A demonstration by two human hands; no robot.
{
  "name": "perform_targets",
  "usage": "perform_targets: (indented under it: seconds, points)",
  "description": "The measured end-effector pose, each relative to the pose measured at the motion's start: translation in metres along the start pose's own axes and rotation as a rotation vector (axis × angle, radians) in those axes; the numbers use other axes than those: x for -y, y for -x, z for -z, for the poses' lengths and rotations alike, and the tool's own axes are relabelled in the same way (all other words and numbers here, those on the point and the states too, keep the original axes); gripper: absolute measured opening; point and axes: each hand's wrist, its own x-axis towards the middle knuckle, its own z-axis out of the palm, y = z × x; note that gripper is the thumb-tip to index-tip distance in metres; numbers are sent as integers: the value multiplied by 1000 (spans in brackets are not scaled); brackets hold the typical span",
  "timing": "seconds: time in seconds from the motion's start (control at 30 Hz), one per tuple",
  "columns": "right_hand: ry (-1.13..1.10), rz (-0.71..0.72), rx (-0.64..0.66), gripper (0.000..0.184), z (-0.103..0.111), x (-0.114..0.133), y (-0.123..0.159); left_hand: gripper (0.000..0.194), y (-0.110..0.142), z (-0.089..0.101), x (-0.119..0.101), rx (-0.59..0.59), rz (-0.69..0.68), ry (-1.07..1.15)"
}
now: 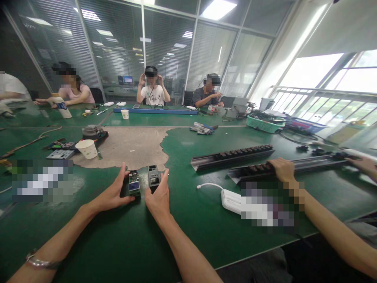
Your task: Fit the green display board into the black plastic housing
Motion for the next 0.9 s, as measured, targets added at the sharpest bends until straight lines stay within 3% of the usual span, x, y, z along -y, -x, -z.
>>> perform_targets:
  seconds: [0.23,0.43,0.6,0.9]
  points:
    - [-111,-26,14,92,8,12,-3,112,1,6,7,79,14,193]
    - [-246,200,1,87,8,32,2,92,-2,7,28,10,20,492]
    - [-235,235,43,87,-1,44,3,94,-2,5,32,-3,41,510]
    - [-4,239,150,86,-8,50,6,100,-2,7,29,36,11,481]
